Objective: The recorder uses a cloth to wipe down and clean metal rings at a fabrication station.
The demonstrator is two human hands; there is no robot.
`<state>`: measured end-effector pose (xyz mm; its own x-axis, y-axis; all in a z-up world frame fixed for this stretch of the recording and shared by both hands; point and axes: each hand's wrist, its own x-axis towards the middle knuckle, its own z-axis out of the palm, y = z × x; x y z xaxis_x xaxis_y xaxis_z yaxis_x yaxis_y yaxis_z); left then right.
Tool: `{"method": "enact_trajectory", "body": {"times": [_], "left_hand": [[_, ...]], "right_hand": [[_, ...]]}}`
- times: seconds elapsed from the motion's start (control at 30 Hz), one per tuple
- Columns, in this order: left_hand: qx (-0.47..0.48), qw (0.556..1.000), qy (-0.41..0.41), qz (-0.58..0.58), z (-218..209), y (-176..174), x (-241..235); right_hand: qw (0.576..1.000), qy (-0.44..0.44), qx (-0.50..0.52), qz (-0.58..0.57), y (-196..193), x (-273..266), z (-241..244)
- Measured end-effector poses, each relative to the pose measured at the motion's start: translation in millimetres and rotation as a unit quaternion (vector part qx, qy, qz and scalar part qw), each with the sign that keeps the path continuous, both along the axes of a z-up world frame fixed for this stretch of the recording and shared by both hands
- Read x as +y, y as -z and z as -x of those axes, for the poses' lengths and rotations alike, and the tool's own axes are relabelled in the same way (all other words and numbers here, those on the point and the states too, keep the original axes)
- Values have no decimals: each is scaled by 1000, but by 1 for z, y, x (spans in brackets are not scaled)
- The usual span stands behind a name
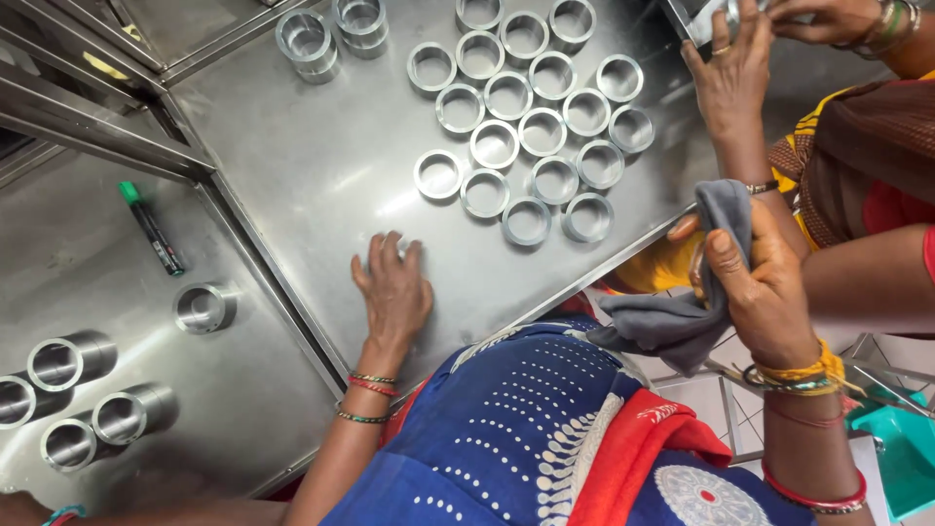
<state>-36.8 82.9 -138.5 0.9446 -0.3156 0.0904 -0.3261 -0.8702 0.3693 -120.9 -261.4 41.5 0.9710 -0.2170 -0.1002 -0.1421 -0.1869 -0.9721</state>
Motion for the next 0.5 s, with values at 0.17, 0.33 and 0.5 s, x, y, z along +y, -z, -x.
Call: {"method": "enact_trajectory", "body": {"times": [0.17,0.33,0.5], "left_hand": [[-53,981,157,103,-5,27,-67],[60,951,282,111,-17,19,-106],[165,938,130,277,-15,35,-99]], "right_hand": [[998,-37,49,5,23,26,-9],[991,-108,45,68,39,52,-21],[938,-59,-76,332,70,63,-20]]}}
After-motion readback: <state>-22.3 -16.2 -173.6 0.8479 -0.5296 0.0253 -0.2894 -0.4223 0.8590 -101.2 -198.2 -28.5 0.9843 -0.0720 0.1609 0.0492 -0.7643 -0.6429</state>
